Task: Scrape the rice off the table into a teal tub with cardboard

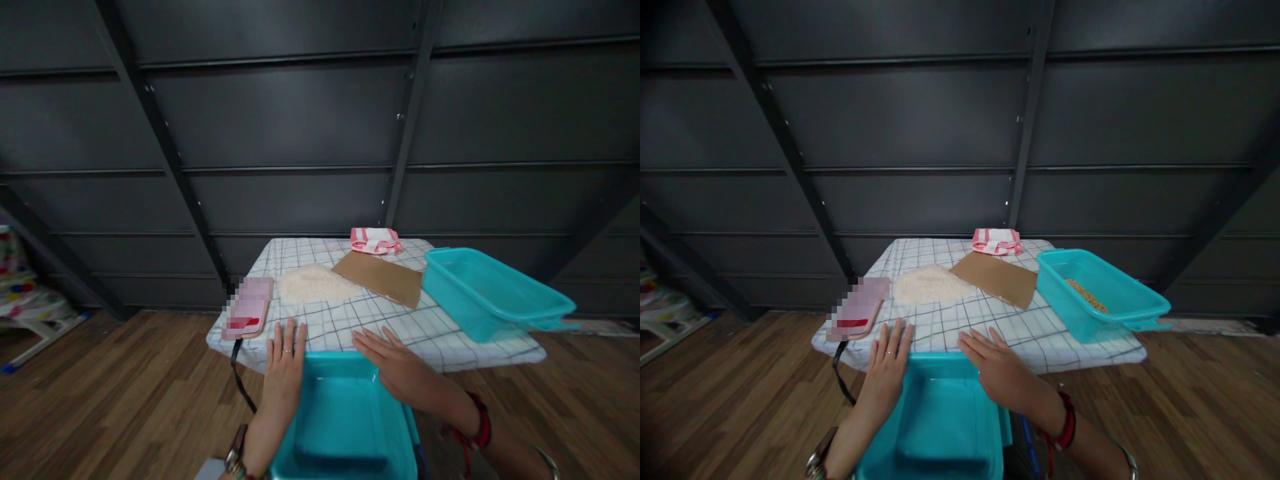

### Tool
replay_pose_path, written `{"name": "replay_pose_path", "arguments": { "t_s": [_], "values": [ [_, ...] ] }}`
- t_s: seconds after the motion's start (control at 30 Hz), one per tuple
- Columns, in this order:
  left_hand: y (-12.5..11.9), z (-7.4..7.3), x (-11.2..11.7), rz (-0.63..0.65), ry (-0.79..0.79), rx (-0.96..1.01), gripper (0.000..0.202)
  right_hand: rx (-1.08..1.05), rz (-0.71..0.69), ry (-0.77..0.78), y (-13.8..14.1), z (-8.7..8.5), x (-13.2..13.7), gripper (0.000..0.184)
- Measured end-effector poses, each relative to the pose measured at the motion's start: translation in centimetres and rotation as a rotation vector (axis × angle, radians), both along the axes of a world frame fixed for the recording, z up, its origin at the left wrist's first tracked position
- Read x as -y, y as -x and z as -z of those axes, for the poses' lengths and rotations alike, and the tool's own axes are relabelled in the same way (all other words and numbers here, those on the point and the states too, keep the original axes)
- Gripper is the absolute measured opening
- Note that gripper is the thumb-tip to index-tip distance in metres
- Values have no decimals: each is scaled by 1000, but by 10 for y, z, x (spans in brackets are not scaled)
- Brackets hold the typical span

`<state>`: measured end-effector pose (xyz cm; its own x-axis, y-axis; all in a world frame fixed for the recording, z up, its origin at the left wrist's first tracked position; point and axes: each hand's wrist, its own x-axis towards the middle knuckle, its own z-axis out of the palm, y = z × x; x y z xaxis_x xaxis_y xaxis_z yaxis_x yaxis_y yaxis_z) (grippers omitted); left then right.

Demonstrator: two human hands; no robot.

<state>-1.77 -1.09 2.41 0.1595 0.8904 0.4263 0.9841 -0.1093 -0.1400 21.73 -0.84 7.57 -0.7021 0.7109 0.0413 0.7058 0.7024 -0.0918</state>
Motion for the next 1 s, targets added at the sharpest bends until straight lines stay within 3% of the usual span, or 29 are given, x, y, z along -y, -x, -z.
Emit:
{"name": "replay_pose_path", "arguments": {
  "t_s": [0.33,0.53,0.63,0.73,0.87,1.0],
  "values": [
    [-9,-2,-2,-55,-10,-54,55,-26,-13,-59,3,2,-5,61],
    [-9,2,-2,-54,-85,-95,53,-93,71,-127,-10,-22,-30,46],
    [-8,3,-3,-49,-84,-81,53,-52,-36,-111,0,-29,-31,46],
    [-4,4,-1,-23,-71,-43,56,13,-152,-112,16,-20,-23,43],
    [6,7,7,-10,-73,36,66,43,-152,-178,23,1,-17,44],
    [9,10,11,37,-70,-8,67,25,-165,-247,17,14,-17,49]
  ]
}}
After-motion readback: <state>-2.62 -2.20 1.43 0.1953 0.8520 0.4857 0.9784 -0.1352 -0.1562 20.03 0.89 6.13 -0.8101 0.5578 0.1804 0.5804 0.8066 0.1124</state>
